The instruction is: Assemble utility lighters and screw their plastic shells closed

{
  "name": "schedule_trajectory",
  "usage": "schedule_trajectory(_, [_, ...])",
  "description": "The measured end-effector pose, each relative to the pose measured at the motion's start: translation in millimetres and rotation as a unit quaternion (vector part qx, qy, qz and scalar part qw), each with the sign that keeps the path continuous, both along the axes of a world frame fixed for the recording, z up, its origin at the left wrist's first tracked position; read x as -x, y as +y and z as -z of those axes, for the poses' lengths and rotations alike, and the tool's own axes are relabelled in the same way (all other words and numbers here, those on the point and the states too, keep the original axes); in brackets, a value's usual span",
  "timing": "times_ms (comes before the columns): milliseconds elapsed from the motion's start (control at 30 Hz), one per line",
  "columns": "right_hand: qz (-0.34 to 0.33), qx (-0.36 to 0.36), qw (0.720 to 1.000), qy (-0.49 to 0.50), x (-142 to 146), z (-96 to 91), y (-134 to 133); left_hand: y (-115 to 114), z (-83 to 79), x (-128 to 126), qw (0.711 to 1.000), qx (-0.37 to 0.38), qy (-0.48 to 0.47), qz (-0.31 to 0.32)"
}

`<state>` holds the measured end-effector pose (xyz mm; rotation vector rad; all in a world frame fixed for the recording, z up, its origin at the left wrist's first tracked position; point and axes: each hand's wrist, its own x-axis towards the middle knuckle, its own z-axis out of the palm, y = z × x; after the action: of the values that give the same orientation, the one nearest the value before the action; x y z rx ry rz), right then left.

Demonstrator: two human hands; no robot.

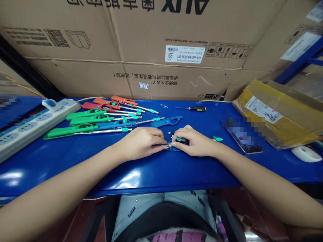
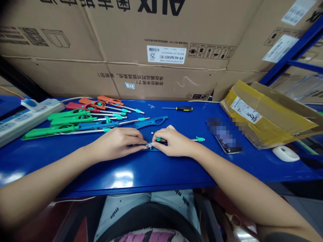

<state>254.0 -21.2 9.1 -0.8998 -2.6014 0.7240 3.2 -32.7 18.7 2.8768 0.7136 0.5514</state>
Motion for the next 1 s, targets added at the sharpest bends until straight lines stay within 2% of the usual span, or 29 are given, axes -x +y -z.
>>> schedule_trajectory(167, [-0.007,0.0,1.0,0.003,1.9,-1.1,-3.1,1.1,-6.3,1.8,0.999,0.022,0.027,0.013])
schedule_trajectory(533, [0.01,-0.013,1.0,-0.009,3.1,-2.2,-4.5,0.7,-1.7,-1.4,0.999,0.017,0.025,-0.008])
schedule_trajectory(833, [0.036,-0.026,0.999,-0.012,0.1,-1.0,-2.0,0.9,-1.5,-4.3,0.994,0.093,0.031,-0.048])
schedule_trajectory(1000, [0.015,-0.037,0.999,-0.023,-1.9,-3.0,-2.3,2.3,2.3,-3.7,0.996,0.073,0.016,-0.044])
